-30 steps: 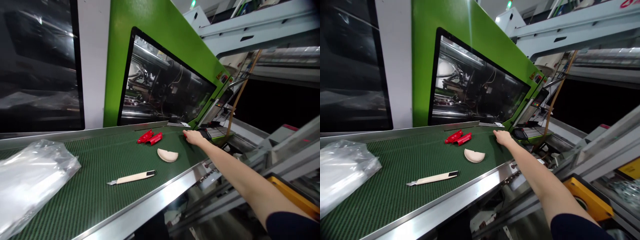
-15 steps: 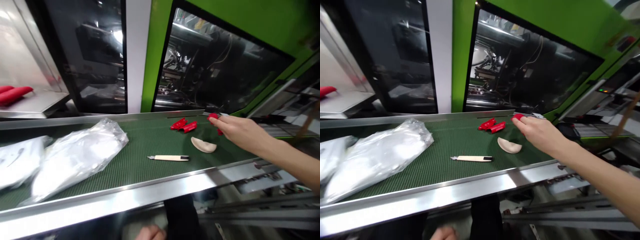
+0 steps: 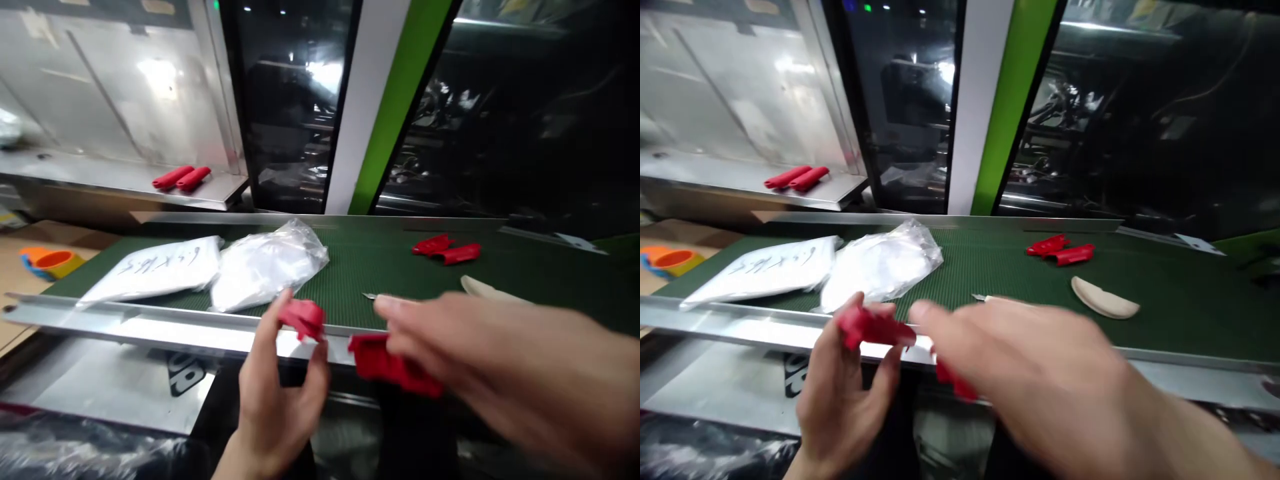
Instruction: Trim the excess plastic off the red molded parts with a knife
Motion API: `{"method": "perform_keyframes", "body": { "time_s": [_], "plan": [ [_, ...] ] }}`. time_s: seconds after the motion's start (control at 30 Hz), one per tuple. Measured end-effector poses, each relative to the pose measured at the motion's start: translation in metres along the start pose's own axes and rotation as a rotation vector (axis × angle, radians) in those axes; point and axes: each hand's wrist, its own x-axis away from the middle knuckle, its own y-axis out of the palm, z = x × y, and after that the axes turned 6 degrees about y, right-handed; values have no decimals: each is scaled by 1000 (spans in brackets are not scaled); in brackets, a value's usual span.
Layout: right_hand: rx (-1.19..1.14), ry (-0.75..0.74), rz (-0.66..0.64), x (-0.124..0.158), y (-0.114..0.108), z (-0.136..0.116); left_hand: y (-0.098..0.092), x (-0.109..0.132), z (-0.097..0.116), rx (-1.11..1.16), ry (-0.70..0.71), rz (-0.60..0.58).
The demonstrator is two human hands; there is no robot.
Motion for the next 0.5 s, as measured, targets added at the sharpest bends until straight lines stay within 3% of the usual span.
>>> {"method": "perform_keyframes", "body": {
  "time_s": [0.1,0.17,0.23,0.33,0.5],
  "plan": [
    [229,-65,43,-14,24,42,-16,5,10,463,-599,130],
    [410,-157,-25,-25,51,70,-25,9,15,793,-811,103],
    [422,-202,-107,-32,81,91,-31,16,14,1028,-930,78],
    [334,-200,-191,-36,121,105,-34,32,9,1164,-1017,88],
    [190,-81,-246,-30,143,102,-35,47,5,1171,-1066,111]
  ]
}}
